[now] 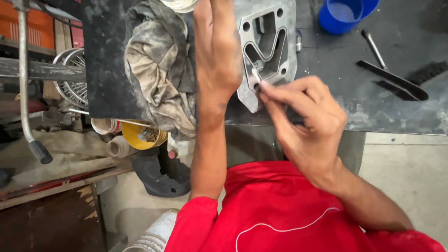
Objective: Cleaning the internal and external surfaces of a metal cylinder head using a cotton swab and cleaning solution.
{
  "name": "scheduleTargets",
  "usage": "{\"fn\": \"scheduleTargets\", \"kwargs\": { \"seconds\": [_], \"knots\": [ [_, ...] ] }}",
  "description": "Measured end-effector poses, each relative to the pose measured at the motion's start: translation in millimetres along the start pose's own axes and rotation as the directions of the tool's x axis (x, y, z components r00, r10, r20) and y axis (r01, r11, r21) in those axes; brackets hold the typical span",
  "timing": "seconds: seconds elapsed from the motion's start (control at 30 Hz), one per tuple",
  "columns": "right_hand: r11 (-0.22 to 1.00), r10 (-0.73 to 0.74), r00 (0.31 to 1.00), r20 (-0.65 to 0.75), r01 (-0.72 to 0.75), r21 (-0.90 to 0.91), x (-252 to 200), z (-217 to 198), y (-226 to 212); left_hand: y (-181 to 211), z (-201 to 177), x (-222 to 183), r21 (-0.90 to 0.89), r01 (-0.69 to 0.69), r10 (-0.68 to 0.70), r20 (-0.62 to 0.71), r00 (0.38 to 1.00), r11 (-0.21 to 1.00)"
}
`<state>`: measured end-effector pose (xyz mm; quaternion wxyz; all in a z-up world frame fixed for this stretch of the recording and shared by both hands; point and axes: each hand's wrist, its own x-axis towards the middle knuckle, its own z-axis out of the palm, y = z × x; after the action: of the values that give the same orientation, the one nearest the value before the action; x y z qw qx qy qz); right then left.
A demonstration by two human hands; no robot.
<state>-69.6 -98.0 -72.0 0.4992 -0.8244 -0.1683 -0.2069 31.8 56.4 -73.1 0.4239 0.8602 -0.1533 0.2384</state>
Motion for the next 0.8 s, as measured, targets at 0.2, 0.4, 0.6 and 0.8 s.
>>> {"fn": "scheduleTargets", "kwargs": {
  "seconds": [0.2, 0.4, 0.6, 0.8],
  "knots": [
    [1.000, -0.009, 1.000, 0.022, 0.009, 0.014, 5, -7, -10, 38, -8, 10, -0.165, 0.161, -0.167, -0.021, 0.986, 0.973],
    [1.000, -0.007, 0.999, 0.035, 0.006, 0.029, 8, -7, -9, 48, -8, 10, -0.229, 0.318, -0.328, -0.005, 0.945, 0.920],
    [0.998, 0.020, 0.997, 0.068, -0.024, 0.057, 1, -7, -8, 35, -6, 3, -0.270, 0.391, -0.390, 0.059, 0.919, 0.880],
    [0.998, 0.002, 0.998, 0.064, -0.006, 0.060, 8, -5, -10, 34, -7, 3, -0.276, 0.360, -0.361, 0.048, 0.931, 0.891]
  ]
}}
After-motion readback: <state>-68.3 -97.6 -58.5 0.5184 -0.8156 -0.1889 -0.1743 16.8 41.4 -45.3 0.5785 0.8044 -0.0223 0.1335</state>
